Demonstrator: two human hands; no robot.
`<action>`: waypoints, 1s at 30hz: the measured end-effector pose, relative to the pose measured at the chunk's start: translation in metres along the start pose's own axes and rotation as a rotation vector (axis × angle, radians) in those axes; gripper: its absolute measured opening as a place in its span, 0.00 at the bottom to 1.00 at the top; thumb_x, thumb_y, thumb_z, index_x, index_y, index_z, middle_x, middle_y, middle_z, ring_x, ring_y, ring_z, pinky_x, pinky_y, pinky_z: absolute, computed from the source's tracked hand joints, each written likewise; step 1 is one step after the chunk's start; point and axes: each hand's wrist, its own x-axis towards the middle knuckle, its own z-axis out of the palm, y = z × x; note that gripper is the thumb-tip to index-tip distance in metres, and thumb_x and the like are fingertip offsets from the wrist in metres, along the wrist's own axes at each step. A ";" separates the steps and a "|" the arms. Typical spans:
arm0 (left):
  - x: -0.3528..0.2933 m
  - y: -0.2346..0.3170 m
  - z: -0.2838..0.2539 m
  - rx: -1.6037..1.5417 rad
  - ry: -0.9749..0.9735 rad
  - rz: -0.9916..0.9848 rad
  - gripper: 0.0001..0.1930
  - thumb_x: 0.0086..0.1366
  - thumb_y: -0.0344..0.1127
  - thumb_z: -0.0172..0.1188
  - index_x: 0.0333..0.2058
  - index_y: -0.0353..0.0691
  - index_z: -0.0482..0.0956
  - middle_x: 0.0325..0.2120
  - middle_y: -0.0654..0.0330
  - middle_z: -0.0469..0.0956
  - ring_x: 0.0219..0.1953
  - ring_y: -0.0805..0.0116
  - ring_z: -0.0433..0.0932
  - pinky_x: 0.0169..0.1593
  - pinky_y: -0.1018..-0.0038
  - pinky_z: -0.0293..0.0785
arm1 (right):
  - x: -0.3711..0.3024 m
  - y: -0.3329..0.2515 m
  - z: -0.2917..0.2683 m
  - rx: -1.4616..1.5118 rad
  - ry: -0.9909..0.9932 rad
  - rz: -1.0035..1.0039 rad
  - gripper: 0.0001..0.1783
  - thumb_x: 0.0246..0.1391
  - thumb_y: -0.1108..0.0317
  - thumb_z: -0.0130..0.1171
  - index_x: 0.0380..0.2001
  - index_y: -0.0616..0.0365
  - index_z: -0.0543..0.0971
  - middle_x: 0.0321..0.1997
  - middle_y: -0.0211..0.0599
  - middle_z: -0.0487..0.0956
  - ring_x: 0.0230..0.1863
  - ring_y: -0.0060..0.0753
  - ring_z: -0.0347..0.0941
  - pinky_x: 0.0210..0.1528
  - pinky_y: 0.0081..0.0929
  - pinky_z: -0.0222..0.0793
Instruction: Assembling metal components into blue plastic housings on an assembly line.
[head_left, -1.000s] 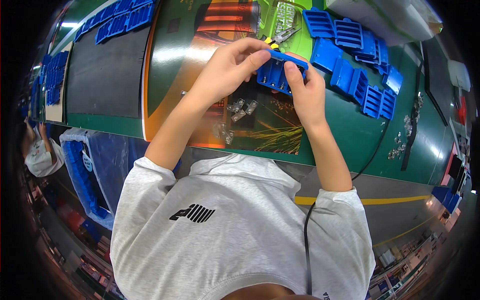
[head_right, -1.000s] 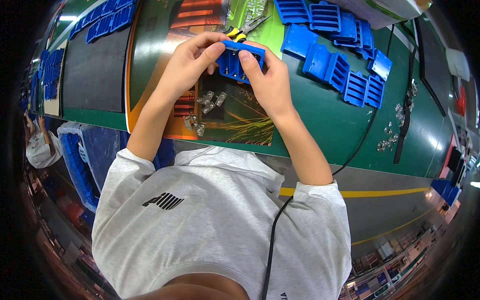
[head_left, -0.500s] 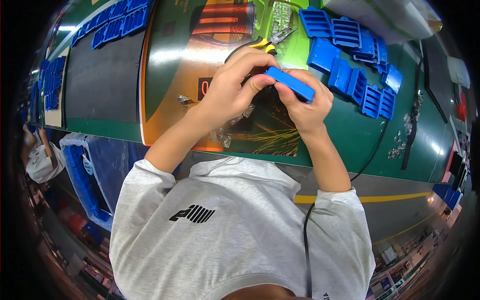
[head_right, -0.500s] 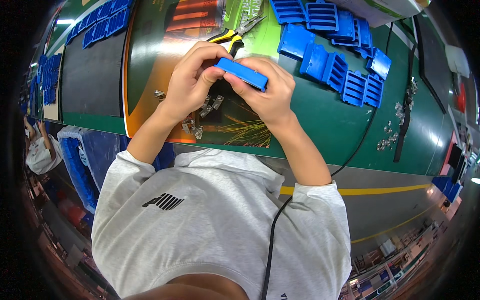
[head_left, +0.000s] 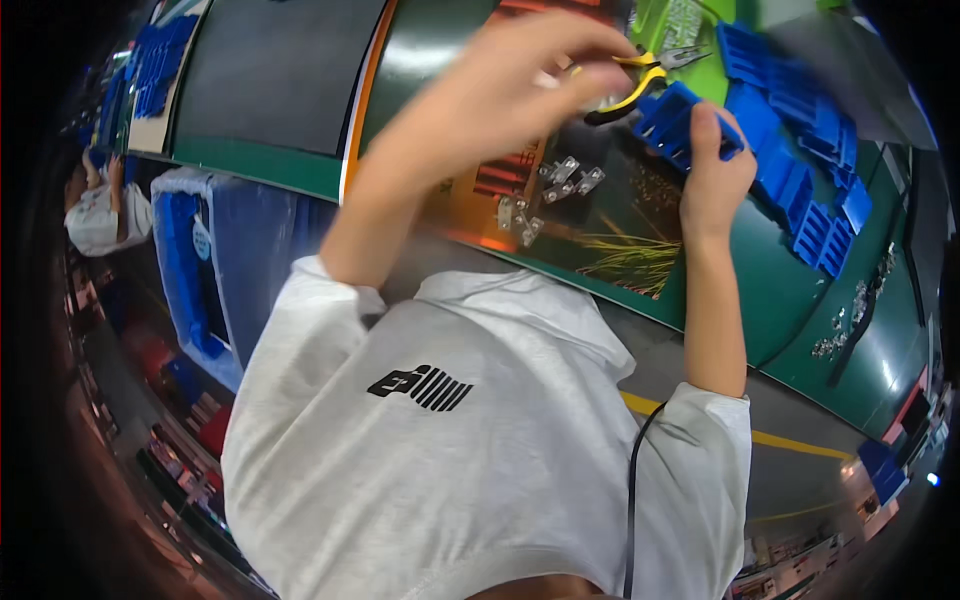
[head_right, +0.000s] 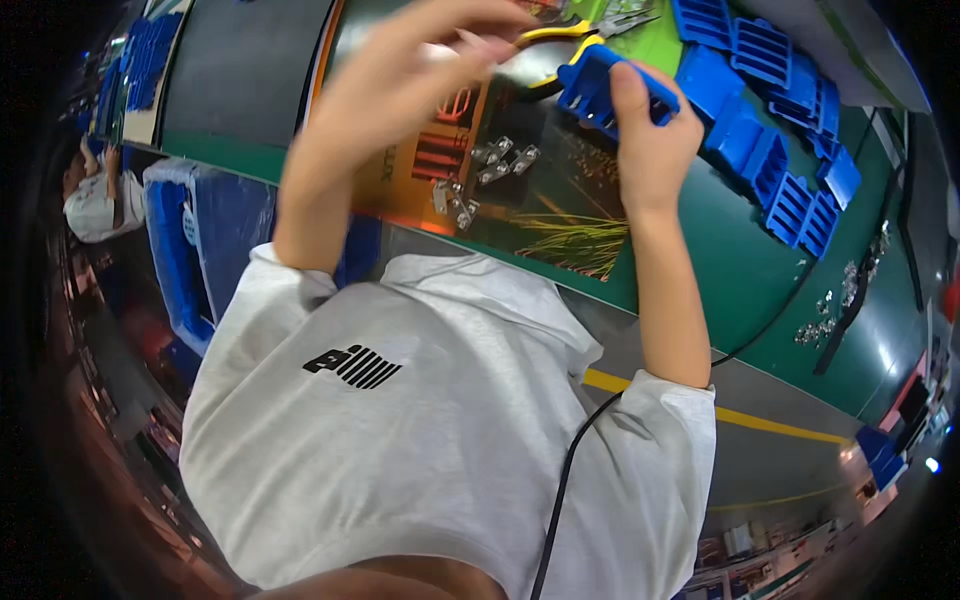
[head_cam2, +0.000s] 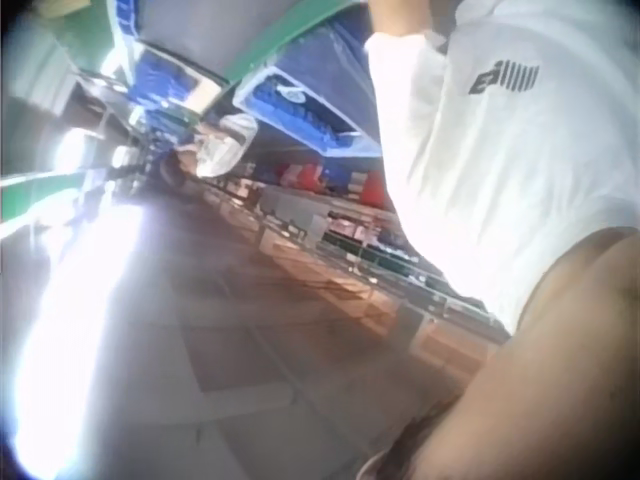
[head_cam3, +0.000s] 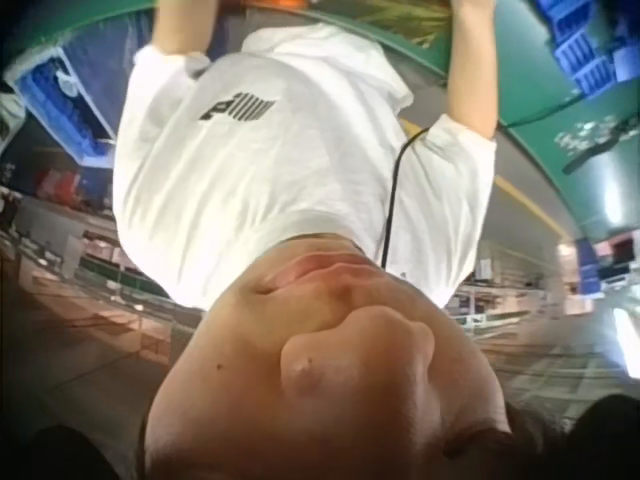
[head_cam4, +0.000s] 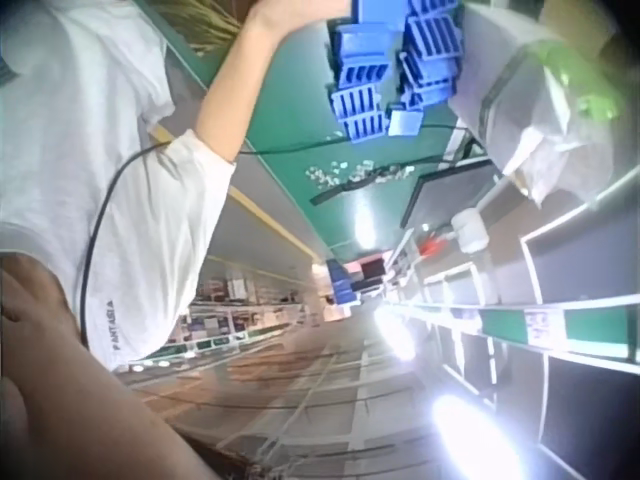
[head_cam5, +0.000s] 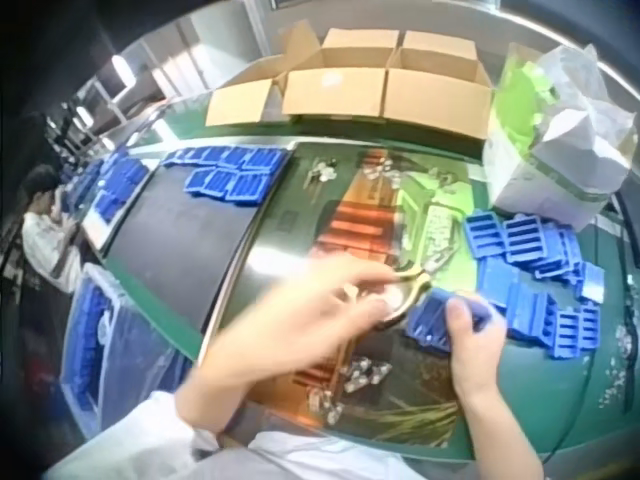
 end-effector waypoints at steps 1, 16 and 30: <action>-0.009 0.013 -0.018 -0.061 0.049 -0.140 0.10 0.62 0.35 0.57 0.40 0.37 0.78 0.33 0.59 0.80 0.34 0.69 0.78 0.40 0.75 0.72 | 0.000 -0.004 -0.003 0.152 -0.064 0.166 0.20 0.51 0.59 0.64 0.37 0.67 0.78 0.31 0.31 0.77 0.32 0.16 0.69 0.36 0.14 0.66; -0.098 -0.042 -0.012 0.153 0.165 -0.314 0.05 0.58 0.28 0.60 0.33 0.36 0.78 0.34 0.61 0.75 0.36 0.68 0.73 0.41 0.75 0.70 | -0.003 0.001 0.007 -0.547 -0.136 -0.419 0.11 0.45 0.70 0.63 0.33 0.61 0.78 0.24 0.35 0.77 0.28 0.32 0.72 0.33 0.27 0.69; 0.026 -0.024 0.064 -0.752 -0.091 -0.386 0.11 0.63 0.38 0.59 0.37 0.35 0.75 0.28 0.63 0.76 0.26 0.80 0.71 0.32 0.84 0.68 | 0.006 0.010 -0.002 -0.097 -0.168 -0.367 0.15 0.55 0.63 0.58 0.39 0.64 0.75 0.30 0.39 0.76 0.31 0.29 0.73 0.32 0.25 0.69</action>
